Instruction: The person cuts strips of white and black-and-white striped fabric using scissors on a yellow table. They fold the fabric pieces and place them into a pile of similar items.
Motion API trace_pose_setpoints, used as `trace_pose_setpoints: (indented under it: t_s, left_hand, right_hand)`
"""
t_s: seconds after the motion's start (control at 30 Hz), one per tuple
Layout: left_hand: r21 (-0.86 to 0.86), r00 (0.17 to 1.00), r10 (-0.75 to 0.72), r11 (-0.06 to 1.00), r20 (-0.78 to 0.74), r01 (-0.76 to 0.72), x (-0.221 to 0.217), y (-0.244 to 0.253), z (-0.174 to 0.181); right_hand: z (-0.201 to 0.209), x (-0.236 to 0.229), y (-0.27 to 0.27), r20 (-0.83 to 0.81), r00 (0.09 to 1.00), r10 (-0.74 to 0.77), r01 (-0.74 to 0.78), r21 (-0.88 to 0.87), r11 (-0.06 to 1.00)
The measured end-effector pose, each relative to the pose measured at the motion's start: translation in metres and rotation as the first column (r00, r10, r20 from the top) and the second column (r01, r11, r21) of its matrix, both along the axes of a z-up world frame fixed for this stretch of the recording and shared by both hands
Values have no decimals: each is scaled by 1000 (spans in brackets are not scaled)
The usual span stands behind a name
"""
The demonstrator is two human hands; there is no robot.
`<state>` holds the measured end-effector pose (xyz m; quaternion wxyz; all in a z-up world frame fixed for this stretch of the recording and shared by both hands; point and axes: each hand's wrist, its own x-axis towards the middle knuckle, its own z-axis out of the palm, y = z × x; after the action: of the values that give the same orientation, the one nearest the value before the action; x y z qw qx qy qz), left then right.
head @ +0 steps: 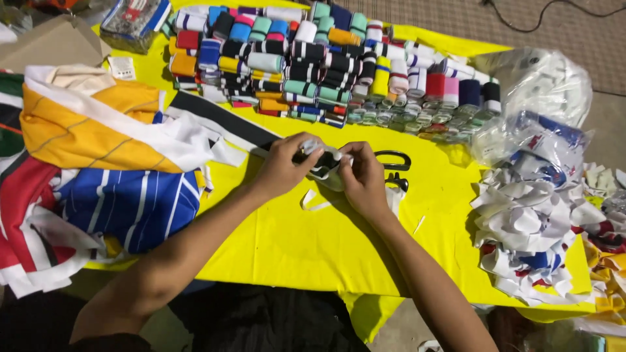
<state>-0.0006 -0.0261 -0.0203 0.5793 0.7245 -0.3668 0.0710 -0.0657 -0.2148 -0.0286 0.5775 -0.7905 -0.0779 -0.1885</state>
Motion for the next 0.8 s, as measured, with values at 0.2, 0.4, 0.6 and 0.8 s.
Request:
trace_pose_setpoints:
  t_s: [0.2, 0.4, 0.6, 0.8]
  left_hand:
    - [-22, 996, 14, 1000, -89, -16, 1, 7, -1]
    - [-48, 998, -10, 999, -69, 7, 4, 0, -14]
    - [1, 990, -74, 997, -123, 75, 3, 11, -8]
    - [2, 986, -70, 998, -150, 71, 4, 14, -5]
  right_hand:
    - [-3, 0, -3, -2, 1000, -11, 11, -30, 999]
    - [-7, 0, -4, -6, 1000, -10, 10, -68, 998]
    - [4, -3, 2, -49, 999, -7, 1, -113, 994]
    - [6, -2, 4, -30, 1000, 6, -9, -102, 995]
